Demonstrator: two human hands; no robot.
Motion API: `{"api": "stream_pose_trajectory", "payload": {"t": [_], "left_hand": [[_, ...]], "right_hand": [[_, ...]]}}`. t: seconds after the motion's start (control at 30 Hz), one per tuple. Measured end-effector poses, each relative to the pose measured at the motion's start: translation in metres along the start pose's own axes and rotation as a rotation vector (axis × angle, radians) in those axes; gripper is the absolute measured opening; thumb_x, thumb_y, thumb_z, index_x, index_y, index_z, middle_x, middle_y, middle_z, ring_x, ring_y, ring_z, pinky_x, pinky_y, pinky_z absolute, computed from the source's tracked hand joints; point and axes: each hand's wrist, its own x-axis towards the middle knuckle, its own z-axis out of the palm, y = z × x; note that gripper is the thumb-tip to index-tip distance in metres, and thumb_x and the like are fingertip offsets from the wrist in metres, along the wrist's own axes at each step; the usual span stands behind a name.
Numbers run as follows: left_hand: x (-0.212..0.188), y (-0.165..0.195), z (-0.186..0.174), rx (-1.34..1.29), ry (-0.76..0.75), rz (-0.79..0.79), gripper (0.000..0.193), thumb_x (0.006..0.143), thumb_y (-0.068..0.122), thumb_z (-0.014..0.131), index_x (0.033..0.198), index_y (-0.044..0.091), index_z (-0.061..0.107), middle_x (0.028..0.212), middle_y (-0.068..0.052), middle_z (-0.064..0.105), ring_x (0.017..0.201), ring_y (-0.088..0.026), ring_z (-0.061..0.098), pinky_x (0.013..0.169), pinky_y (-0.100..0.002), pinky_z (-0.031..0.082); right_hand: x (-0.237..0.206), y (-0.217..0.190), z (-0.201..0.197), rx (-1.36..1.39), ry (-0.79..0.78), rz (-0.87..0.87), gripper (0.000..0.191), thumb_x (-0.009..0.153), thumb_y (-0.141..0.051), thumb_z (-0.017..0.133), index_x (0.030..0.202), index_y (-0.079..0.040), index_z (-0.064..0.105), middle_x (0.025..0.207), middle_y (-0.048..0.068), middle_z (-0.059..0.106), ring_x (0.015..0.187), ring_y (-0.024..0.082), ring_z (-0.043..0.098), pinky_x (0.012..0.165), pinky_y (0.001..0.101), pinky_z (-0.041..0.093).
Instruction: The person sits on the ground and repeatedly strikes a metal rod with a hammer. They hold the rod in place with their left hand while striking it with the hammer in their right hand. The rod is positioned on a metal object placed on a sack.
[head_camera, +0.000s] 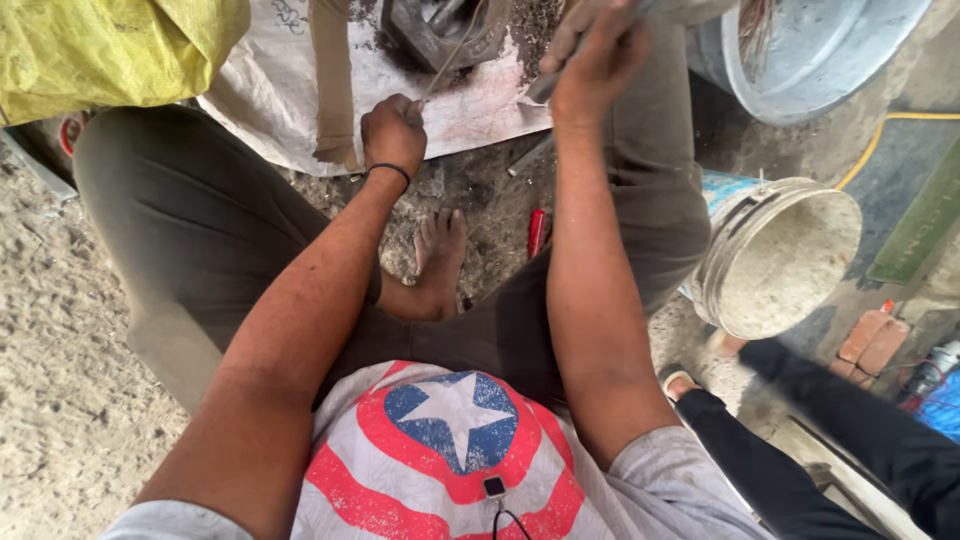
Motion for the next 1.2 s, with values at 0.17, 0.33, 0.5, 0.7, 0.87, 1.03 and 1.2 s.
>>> {"api": "stream_pose_trajectory", "payload": {"t": [0.17,0.33,0.5,0.7,0.87,1.03,1.2], "left_hand": [[0.001,0.003,-0.001,-0.006,-0.025,-0.024,0.026,0.095,0.027,0.069,0.083,0.004,0.07,0.084,-0.023,0.07,0.085,-0.047,0.066,0.075,-0.054,0.05],[0.0,0.005,-0.001,0.009,-0.023,-0.005,0.025,0.095,0.025,0.07,0.084,0.003,0.07,0.083,-0.024,0.069,0.084,-0.048,0.065,0.073,-0.054,0.049],[-0.002,0.006,-0.002,-0.089,-0.048,0.001,0.023,0.095,0.024,0.07,0.083,0.005,0.072,0.081,-0.021,0.071,0.082,-0.044,0.068,0.073,-0.05,0.052],[-0.002,0.001,-0.002,-0.098,-0.009,0.088,0.021,0.092,0.023,0.076,0.085,0.004,0.071,0.078,-0.021,0.07,0.075,-0.042,0.068,0.069,-0.048,0.051],[-0.002,0.002,0.001,-0.11,0.043,0.182,0.016,0.089,0.019,0.077,0.085,0.004,0.071,0.078,-0.019,0.07,0.072,-0.039,0.069,0.067,-0.046,0.052],[-0.002,0.008,0.0,-0.003,0.123,0.33,0.019,0.092,0.014,0.077,0.088,0.0,0.064,0.081,-0.022,0.068,0.078,-0.045,0.065,0.063,-0.047,0.049],[-0.01,0.007,-0.002,0.033,0.06,0.29,0.018,0.092,0.017,0.076,0.086,0.003,0.067,0.077,-0.023,0.065,0.073,-0.046,0.064,0.064,-0.049,0.05]], "right_hand": [[-0.024,0.041,0.02,-0.339,0.194,0.397,0.052,0.097,-0.051,0.067,0.069,-0.013,0.047,0.058,-0.004,0.045,0.047,0.008,0.046,0.041,0.0305,0.034],[-0.032,0.045,0.027,-0.44,0.12,0.728,0.049,0.099,-0.055,0.066,0.074,-0.014,0.052,0.058,-0.005,0.048,0.045,0.007,0.051,0.039,0.029,0.045],[-0.014,0.017,0.004,-0.277,0.252,0.656,0.038,0.1,-0.054,0.06,0.091,-0.017,0.059,0.056,-0.001,0.041,0.041,0.011,0.044,0.034,0.0302,0.039],[-0.008,-0.051,-0.057,0.001,0.165,0.47,0.048,0.102,-0.051,0.061,0.083,-0.008,0.051,0.058,0.006,0.05,0.041,0.019,0.049,0.035,0.0375,0.038],[-0.052,-0.054,-0.088,-0.092,0.166,0.496,0.06,0.098,-0.065,0.062,0.078,-0.01,0.052,0.058,0.003,0.049,0.041,0.016,0.049,0.036,0.0364,0.043],[-0.059,-0.03,-0.094,0.066,0.231,0.658,0.059,0.094,-0.066,0.064,0.078,-0.011,0.05,0.056,0.0,0.043,0.041,0.014,0.045,0.038,0.0341,0.04],[-0.043,-0.028,-0.101,0.137,0.222,0.57,0.06,0.096,-0.065,0.066,0.077,-0.01,0.048,0.057,0.002,0.042,0.043,0.017,0.047,0.039,0.0362,0.041]]}}
